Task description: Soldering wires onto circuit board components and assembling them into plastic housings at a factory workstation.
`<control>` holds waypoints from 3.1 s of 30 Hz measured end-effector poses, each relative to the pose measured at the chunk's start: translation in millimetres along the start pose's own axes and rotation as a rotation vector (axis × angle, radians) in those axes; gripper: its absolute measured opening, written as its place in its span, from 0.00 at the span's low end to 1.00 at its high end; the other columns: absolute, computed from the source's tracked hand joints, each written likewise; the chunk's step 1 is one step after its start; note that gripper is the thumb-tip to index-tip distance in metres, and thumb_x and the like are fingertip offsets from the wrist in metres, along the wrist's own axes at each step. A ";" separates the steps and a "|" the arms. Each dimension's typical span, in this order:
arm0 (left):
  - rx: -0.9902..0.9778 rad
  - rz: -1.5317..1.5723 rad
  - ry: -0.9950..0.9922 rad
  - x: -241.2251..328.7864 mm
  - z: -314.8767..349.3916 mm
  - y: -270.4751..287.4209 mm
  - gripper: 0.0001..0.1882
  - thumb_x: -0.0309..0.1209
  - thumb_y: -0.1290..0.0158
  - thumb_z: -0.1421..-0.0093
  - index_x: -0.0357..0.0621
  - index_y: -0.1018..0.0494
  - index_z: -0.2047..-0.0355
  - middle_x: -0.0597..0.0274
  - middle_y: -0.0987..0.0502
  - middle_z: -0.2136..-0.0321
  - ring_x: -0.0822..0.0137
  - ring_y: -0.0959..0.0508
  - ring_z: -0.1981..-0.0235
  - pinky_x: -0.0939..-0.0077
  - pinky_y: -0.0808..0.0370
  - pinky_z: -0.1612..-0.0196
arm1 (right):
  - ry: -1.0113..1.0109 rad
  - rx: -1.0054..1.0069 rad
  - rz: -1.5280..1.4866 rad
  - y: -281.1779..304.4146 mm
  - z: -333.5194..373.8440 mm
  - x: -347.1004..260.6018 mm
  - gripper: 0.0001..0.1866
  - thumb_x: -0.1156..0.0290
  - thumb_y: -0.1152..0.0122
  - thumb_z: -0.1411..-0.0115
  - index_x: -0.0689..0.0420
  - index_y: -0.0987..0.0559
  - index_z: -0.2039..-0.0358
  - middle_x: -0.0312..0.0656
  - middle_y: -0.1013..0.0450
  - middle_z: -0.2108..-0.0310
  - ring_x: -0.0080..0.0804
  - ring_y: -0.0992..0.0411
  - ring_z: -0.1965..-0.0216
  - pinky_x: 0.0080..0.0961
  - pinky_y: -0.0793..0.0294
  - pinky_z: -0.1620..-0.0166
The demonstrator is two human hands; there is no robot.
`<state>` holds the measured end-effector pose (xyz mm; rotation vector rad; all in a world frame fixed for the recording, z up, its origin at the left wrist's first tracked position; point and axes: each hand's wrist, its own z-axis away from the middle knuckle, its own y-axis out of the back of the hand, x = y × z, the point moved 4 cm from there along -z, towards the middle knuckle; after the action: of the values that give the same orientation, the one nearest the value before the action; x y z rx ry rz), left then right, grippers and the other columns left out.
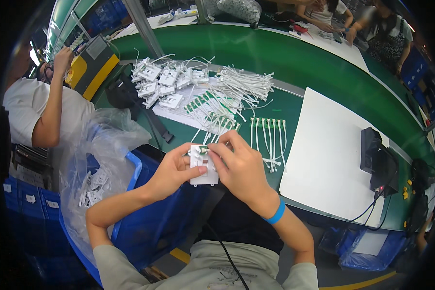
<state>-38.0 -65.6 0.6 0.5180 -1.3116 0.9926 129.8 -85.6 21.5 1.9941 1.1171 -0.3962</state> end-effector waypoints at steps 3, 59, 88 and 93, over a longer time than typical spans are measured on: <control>-0.011 -0.010 -0.011 -3.1 -0.2 -1.4 0.22 0.22 0.42 0.38 0.37 0.35 0.45 0.57 0.19 0.60 0.72 0.19 0.60 0.79 0.22 0.58 | 0.003 -0.043 0.148 -3.1 -0.5 -0.9 0.10 0.76 0.30 0.50 0.58 0.18 0.65 0.40 0.29 0.68 0.34 0.26 0.73 0.29 0.26 0.72; 0.020 -0.438 -0.138 28.9 -46.6 -36.2 0.07 0.28 0.39 0.40 0.38 0.24 0.67 0.68 0.22 0.74 0.81 0.26 0.74 0.81 0.29 0.72 | -0.466 -0.022 -0.483 40.7 35.5 25.0 0.10 0.70 0.36 0.37 0.63 0.21 0.60 0.37 0.22 0.69 0.22 0.24 0.65 0.18 0.27 0.64; 0.019 -0.956 -0.462 -78.3 -194.1 -229.2 0.22 0.38 0.31 0.53 0.29 0.20 0.66 0.42 0.22 0.64 0.51 0.21 0.62 0.62 0.23 0.59 | -0.803 0.305 0.294 177.6 162.6 146.0 0.13 0.65 0.34 0.41 0.64 0.18 0.67 0.48 0.24 0.68 0.40 0.25 0.67 0.33 0.27 0.61; 0.102 -1.084 -0.533 -78.0 -185.4 -235.6 0.23 0.39 0.32 0.52 0.29 0.22 0.66 0.41 0.26 0.62 0.47 0.25 0.58 0.58 0.25 0.56 | -0.753 0.334 0.363 177.6 162.0 147.1 0.11 0.67 0.33 0.43 0.64 0.18 0.67 0.46 0.26 0.67 0.42 0.25 0.64 0.35 0.27 0.59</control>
<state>264.3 -61.9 -67.0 1.4421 -1.1592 -0.0044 375.3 -177.8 -81.8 1.9913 0.2220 -1.0745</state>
